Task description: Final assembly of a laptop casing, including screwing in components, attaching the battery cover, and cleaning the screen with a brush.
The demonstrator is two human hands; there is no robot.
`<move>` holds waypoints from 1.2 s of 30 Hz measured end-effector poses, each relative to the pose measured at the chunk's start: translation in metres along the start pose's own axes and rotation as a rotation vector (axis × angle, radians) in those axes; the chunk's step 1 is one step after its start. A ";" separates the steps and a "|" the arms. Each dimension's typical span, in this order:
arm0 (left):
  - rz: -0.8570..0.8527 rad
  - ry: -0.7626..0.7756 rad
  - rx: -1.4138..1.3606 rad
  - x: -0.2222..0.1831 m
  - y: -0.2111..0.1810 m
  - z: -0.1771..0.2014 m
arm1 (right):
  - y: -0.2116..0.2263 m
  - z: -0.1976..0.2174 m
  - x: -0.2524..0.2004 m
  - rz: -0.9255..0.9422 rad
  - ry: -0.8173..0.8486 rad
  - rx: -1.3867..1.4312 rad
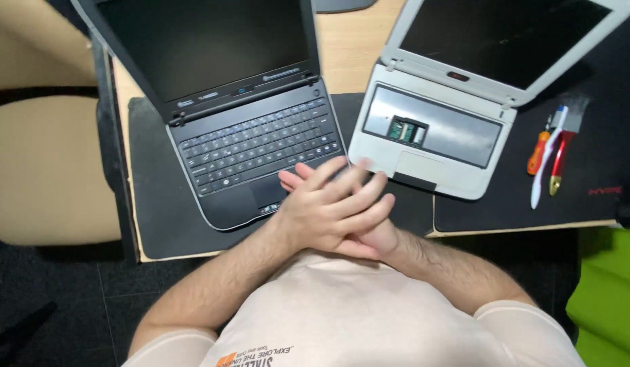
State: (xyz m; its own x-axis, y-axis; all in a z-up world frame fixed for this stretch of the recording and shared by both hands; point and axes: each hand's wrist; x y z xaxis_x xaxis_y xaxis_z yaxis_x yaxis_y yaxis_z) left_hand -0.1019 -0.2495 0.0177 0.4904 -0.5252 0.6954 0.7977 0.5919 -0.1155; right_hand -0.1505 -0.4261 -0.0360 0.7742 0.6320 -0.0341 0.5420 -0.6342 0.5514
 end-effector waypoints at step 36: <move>0.661 0.267 0.531 -0.108 0.054 0.059 | 0.037 -0.017 0.131 0.408 0.257 -2.101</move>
State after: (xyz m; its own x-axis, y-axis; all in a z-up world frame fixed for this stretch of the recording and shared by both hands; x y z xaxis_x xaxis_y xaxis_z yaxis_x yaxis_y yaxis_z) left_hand -0.1323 -0.1241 -0.0218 0.9113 -0.0619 0.4070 0.0874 0.9952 -0.0443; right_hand -0.0341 -0.3596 -0.0060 0.5758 0.7690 0.2778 -0.8033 0.4689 0.3672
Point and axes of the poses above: each hand's wrist, its own x-axis towards the middle knuckle, its own z-axis out of the back of the hand, y = z × x, and after that the axes turned 10 degrees about x, right-handed
